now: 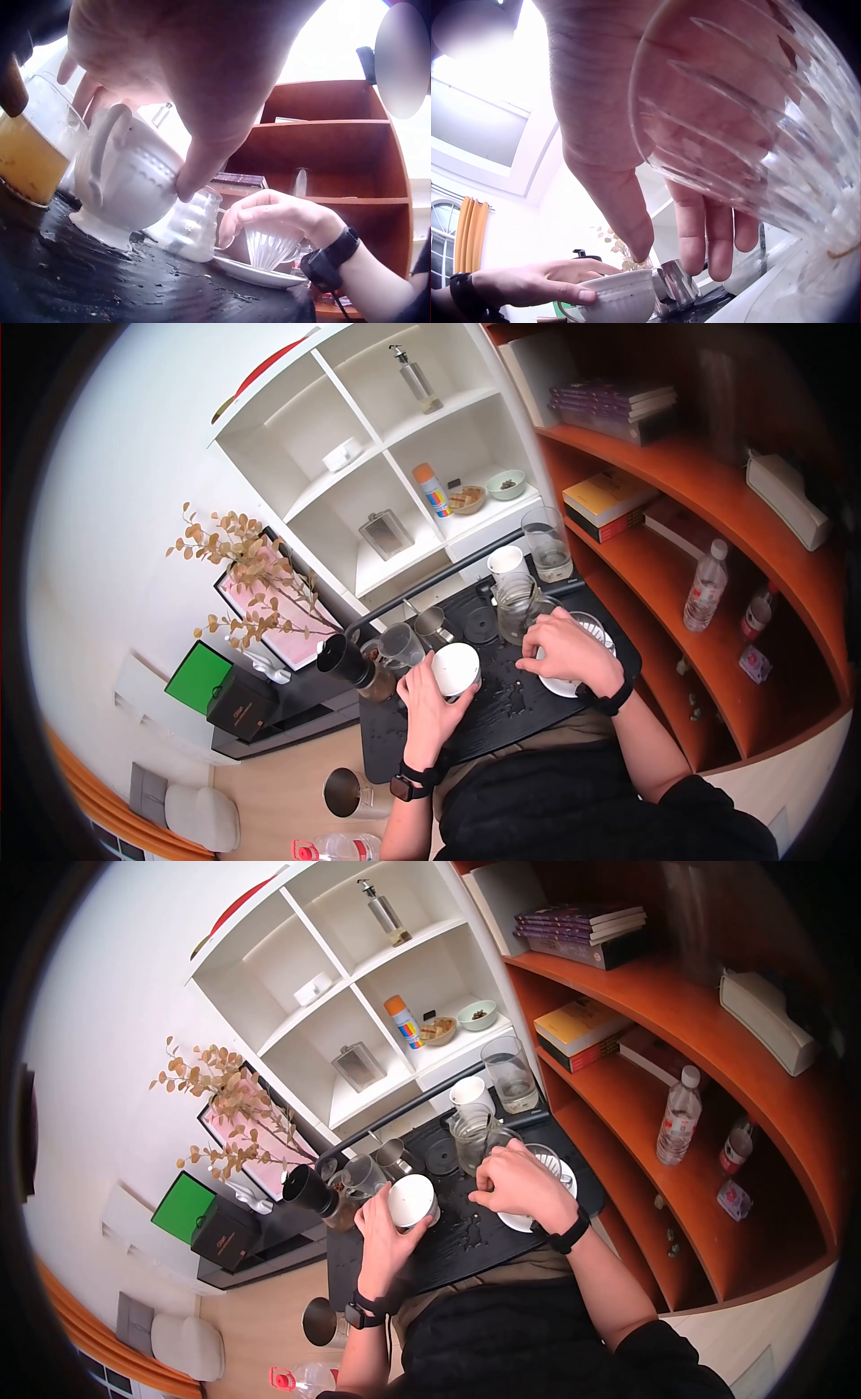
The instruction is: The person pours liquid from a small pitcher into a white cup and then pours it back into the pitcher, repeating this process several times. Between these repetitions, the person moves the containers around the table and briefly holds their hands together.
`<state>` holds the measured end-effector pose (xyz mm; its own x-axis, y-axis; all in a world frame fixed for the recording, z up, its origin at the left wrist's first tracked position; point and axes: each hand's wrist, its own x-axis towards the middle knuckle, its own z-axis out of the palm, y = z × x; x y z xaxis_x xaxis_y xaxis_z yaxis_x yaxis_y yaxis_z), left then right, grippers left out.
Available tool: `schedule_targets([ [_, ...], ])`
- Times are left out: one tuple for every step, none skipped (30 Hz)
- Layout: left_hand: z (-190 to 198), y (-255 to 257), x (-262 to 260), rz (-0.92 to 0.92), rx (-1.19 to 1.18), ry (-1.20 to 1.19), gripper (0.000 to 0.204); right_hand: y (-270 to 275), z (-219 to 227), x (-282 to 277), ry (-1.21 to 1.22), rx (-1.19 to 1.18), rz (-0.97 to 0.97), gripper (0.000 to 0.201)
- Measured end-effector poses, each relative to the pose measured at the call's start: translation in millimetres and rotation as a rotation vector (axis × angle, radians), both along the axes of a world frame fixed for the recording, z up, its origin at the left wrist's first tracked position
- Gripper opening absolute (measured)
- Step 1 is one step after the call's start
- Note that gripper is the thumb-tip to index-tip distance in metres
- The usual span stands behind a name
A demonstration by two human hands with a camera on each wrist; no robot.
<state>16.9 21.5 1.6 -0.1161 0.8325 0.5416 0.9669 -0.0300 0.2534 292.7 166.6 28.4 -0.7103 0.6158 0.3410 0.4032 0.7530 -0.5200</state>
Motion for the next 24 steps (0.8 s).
schedule_targets([
  [-0.4, -0.6, -0.6, -0.001, -0.010, -0.006, 0.101, -0.3, 0.1, 0.1, 0.001, -0.008, -0.002, 0.026],
  [-1.0, -1.2, -1.1, -0.002, -0.020, -0.011, 0.103, -0.5, 0.2, 0.0, 0.001, -0.006, -0.002, 0.026],
  [-4.0, -2.1, -2.5, -0.003, -0.019, -0.012, 0.103, -0.6, -0.1, -0.2, 0.005, -0.007, -0.002, 0.026],
  [-8.5, -2.4, -4.6, -0.003, -0.003, -0.004, 0.107, -0.2, -0.4, 0.1, 0.010, -0.007, -0.004, 0.026],
  [-7.7, -2.2, -4.6, -0.003, 0.013, 0.004, 0.111, 0.4, -1.6, 0.0, 0.011, -0.004, -0.007, 0.026],
  [-5.6, -4.1, -4.9, -0.003, 0.014, 0.004, 0.111, 0.6, -3.7, -0.6, 0.025, 0.011, -0.009, 0.027],
  [-2.3, -7.9, -5.2, -0.003, 0.009, 0.034, 0.115, 0.7, -4.5, -1.1, 0.040, 0.027, -0.010, 0.028],
  [1.6, -11.5, -5.5, -0.003, 0.005, 0.063, 0.120, 0.8, -3.5, -1.0, 0.039, 0.027, -0.009, 0.028],
  [3.6, -15.4, -8.9, -0.001, 0.005, 0.062, 0.120, 0.8, -2.1, -0.6, 0.016, 0.009, -0.003, 0.027],
  [5.4, -20.4, -14.4, 0.016, -0.010, 0.058, 0.122, 0.9, -1.4, -0.5, -0.006, -0.009, 0.002, 0.025],
  [7.0, -25.6, -19.7, 0.033, -0.024, 0.055, 0.124, 1.2, -1.7, -0.7, -0.006, -0.009, 0.002, 0.025],
  [8.6, -31.4, -23.6, 0.074, -0.045, 0.038, 0.121, 1.6, -2.5, -0.9, -0.003, -0.002, 0.000, 0.025],
  [7.8, -36.3, -29.2, 0.075, -0.046, 0.038, 0.121, 1.6, -3.3, -1.1, 0.000, 0.004, -0.002, 0.025],
  [6.2, -41.5, -35.2, 0.124, -0.061, 0.003, 0.119, 1.2, -2.8, -0.7, 0.000, 0.002, 0.000, 0.025],
  [4.6, -47.6, -40.4, 0.176, -0.076, -0.032, 0.117, 0.5, -1.1, -0.2, 0.005, -0.003, -0.005, 0.025],
  [2.7, -53.9, -44.3, 0.213, -0.085, -0.058, 0.114, -0.3, -0.4, -0.5, 0.011, -0.008, -0.008, 0.025],
  [4.6, -59.9, -47.1, 0.216, -0.085, -0.059, 0.114, -0.2, -1.1, -1.2, 0.010, -0.008, -0.005, 0.025],
  [8.2, -66.2, -48.9, 0.249, -0.199, -0.084, 0.115, 0.5, -2.1, -1.6, 0.002, -0.005, -0.005, 0.025],
  [10.9, -71.1, -48.9, 0.280, -0.314, -0.109, 0.116, 1.3, -2.9, -1.7, -0.006, -0.002, -0.007, 0.025],
  [11.4, -74.4, -47.9, 0.288, -0.316, -0.127, 0.102, 1.9, -3.3, -1.8, -0.006, 0.001, -0.008, 0.025],
  [10.0, -74.7, -48.1, 0.288, -0.314, -0.128, 0.102, 1.6, -4.0, -2.0, 0.014, 0.006, -0.006, 0.026],
  [7.8, -74.6, -48.6, 0.296, -0.319, -0.169, 0.088, 0.9, -4.4, -2.3, 0.034, 0.010, -0.003, 0.027],
  [6.3, -74.4, -49.2, 0.304, -0.322, -0.212, 0.074, 0.4, -4.1, -2.4, 0.033, 0.013, -0.001, 0.027],
  [6.0, -73.5, -49.8, 0.306, -0.319, -0.213, 0.074, 0.3, -3.6, -2.4, 0.033, 0.011, -0.001, 0.027],
])
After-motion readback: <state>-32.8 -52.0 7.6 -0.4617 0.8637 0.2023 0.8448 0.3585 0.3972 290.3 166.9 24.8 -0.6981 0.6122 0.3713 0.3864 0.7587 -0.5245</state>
